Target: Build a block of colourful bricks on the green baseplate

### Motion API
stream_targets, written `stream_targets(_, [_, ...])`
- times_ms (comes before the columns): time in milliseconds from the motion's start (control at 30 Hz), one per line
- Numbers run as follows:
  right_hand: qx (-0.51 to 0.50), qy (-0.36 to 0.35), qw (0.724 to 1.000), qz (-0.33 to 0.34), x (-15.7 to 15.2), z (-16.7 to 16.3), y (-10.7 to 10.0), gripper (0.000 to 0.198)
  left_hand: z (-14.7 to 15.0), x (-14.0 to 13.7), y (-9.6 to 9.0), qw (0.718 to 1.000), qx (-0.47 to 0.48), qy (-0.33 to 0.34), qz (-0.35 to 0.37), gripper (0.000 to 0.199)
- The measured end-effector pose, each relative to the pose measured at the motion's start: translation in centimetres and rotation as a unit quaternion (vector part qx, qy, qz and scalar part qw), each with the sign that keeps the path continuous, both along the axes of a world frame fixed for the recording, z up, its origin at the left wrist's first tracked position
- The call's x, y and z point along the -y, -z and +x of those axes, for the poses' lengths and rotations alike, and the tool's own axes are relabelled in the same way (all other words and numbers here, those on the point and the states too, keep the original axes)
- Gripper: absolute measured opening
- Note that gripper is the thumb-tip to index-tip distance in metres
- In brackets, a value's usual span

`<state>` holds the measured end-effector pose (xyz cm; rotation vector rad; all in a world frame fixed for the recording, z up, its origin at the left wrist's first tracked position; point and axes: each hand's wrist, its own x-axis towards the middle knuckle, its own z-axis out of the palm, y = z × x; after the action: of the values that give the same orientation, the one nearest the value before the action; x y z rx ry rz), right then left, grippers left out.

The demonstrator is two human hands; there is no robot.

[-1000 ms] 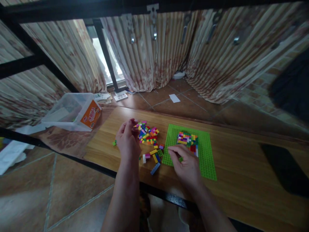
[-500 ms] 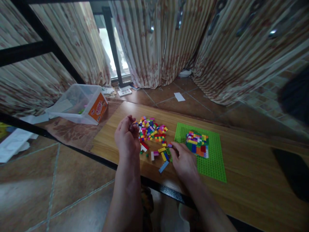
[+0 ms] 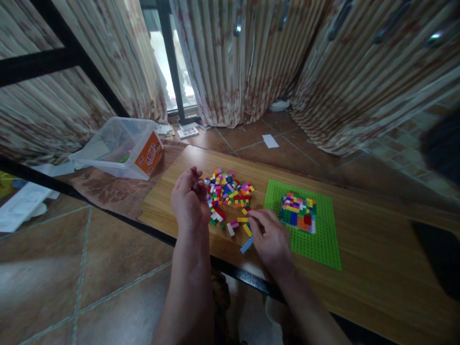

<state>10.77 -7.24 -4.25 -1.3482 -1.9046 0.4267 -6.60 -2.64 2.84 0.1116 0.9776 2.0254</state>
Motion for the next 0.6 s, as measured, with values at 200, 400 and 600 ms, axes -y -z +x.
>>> stream_targets(200, [0.069,-0.062,0.996,0.007,1.3,-3.5,-0.4,0.017,-0.2,0.2,0.0,1.0,-0.008,0.0,0.008,0.008])
stream_targets(400, [0.094,-0.056,0.994,-0.015,1.5,-4.6,0.3,0.012,-0.5,0.2,0.1,1.0,-0.007,0.001,0.008,0.009])
stream_targets(600, [-0.053,-0.051,0.997,-0.021,0.9,-2.9,-2.3,0.015,-0.5,0.0,0.0,1.0,-0.027,0.014,0.004,0.016])
